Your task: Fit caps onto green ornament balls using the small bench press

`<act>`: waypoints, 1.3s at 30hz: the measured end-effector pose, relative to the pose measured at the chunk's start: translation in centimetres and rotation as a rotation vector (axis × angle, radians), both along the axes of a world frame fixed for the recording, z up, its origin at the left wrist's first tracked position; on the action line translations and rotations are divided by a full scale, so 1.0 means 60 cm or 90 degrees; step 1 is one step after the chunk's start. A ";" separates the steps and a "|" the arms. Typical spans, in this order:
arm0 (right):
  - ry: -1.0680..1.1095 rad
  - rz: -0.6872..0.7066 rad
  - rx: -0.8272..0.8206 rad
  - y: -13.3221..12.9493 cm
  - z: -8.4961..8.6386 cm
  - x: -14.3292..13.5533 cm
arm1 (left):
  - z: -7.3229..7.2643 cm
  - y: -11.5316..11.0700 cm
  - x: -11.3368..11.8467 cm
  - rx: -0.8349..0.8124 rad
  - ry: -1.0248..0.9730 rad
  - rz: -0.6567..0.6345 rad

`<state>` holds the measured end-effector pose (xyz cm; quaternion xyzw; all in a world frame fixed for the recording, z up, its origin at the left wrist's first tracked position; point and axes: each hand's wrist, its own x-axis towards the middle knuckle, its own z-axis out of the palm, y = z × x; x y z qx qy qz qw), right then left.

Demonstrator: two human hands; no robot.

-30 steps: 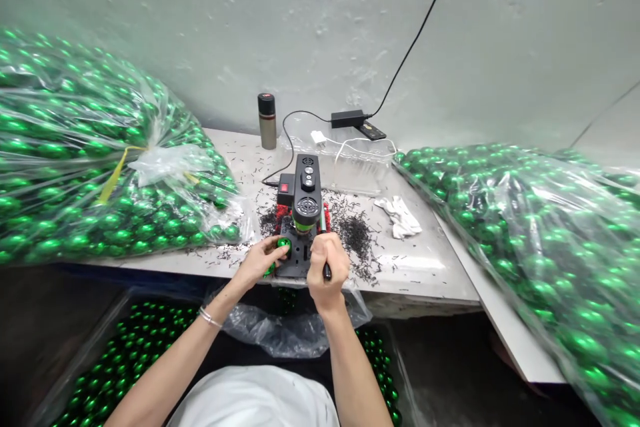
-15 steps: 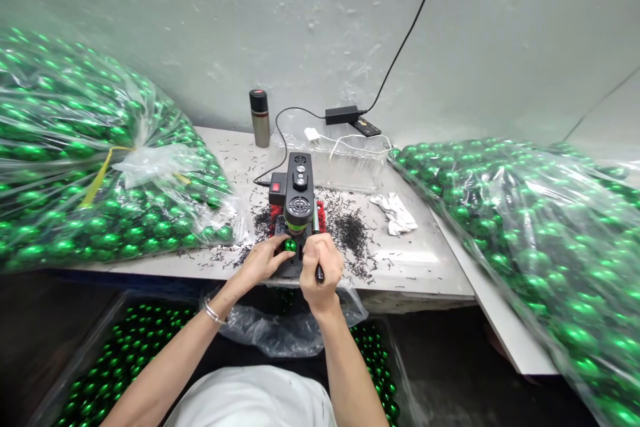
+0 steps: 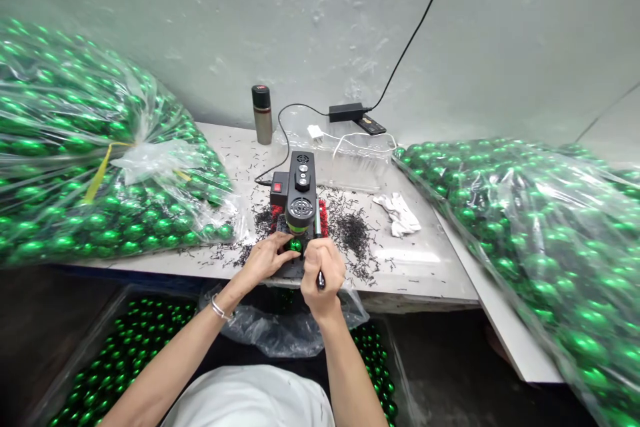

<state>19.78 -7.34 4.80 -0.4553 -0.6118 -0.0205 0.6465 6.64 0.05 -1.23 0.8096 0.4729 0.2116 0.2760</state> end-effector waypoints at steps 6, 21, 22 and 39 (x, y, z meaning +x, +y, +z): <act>-0.073 0.006 0.053 0.007 -0.055 0.007 | 0.002 -0.003 0.000 0.016 0.021 -0.002; -0.096 -0.010 0.079 0.015 -0.068 0.013 | 0.003 -0.002 0.001 -0.008 0.000 -0.002; -0.075 -0.012 0.071 0.014 -0.050 0.012 | 0.003 -0.001 0.001 -0.009 -0.005 -0.001; 0.046 -0.017 0.017 0.012 0.022 -0.007 | -0.097 -0.167 -0.058 -0.853 -0.378 0.339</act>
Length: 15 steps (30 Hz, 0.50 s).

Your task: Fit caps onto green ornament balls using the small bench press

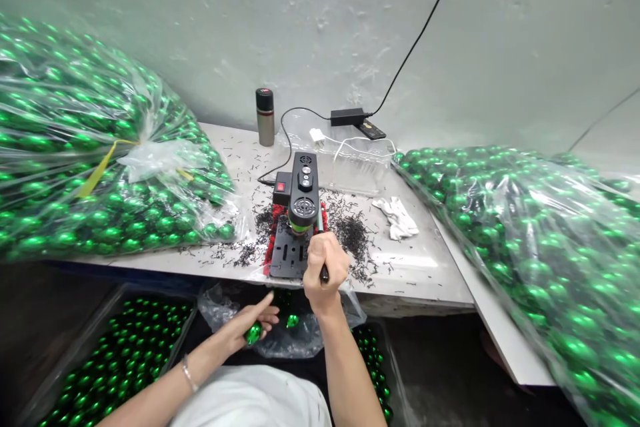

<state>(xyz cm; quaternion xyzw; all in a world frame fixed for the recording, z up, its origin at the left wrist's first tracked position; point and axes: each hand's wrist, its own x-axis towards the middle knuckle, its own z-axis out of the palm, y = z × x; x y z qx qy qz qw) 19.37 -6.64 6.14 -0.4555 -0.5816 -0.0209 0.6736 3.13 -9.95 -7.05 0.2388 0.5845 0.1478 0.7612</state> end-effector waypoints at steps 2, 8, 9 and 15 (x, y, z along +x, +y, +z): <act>-0.014 0.001 0.001 0.000 -0.002 0.001 | -0.001 -0.003 -0.010 -0.129 -0.065 0.130; -0.011 -0.004 0.015 0.001 -0.012 0.002 | 0.072 0.014 -0.043 -0.022 -0.320 0.172; -0.012 -0.005 0.016 0.002 -0.013 0.002 | 0.085 0.023 -0.043 0.015 -0.334 0.165; -0.037 0.007 0.020 0.000 -0.010 0.004 | 0.131 0.085 -0.012 0.226 -0.284 0.174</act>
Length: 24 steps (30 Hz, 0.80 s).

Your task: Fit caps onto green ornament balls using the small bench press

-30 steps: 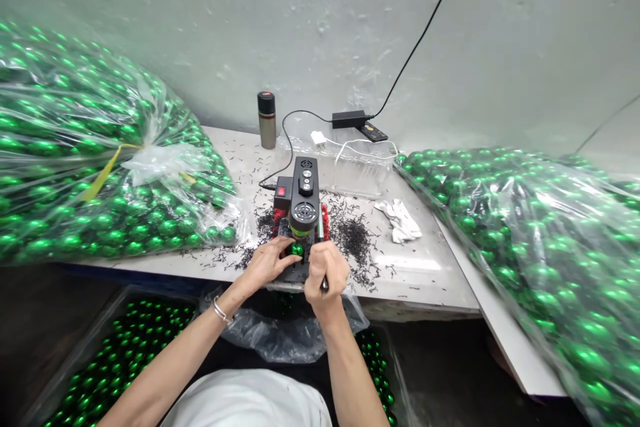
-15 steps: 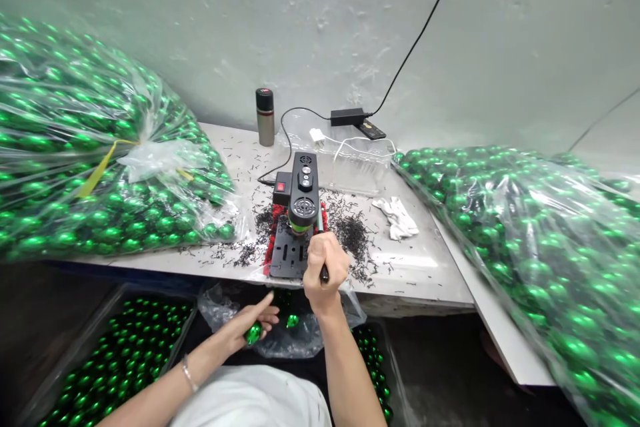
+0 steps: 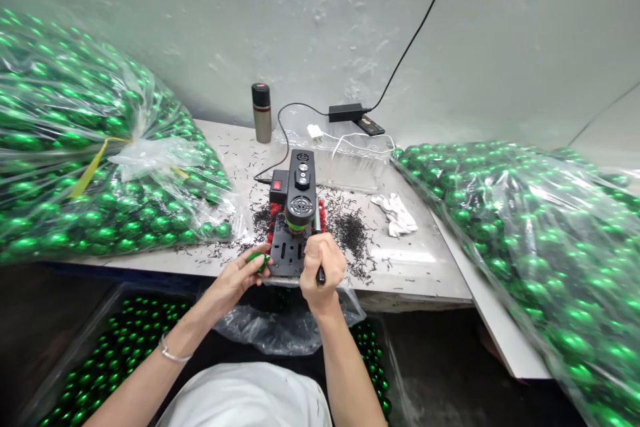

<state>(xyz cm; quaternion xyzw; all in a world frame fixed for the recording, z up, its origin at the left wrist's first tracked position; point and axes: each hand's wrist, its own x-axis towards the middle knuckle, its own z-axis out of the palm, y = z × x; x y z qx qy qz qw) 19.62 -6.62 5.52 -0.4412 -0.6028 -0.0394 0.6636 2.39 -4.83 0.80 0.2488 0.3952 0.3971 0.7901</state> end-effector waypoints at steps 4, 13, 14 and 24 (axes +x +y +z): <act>-0.013 0.001 0.009 -0.001 0.004 -0.001 | 0.005 0.025 0.018 -0.069 -0.052 0.051; -0.014 -0.009 0.002 -0.002 0.000 -0.001 | -0.007 0.028 0.017 -0.110 -0.027 0.090; -0.011 -0.006 0.000 -0.002 -0.001 -0.001 | -0.009 0.028 0.019 -0.083 0.004 0.086; -0.037 0.000 -0.007 -0.005 -0.001 0.001 | -0.063 0.052 0.072 0.490 0.632 -0.004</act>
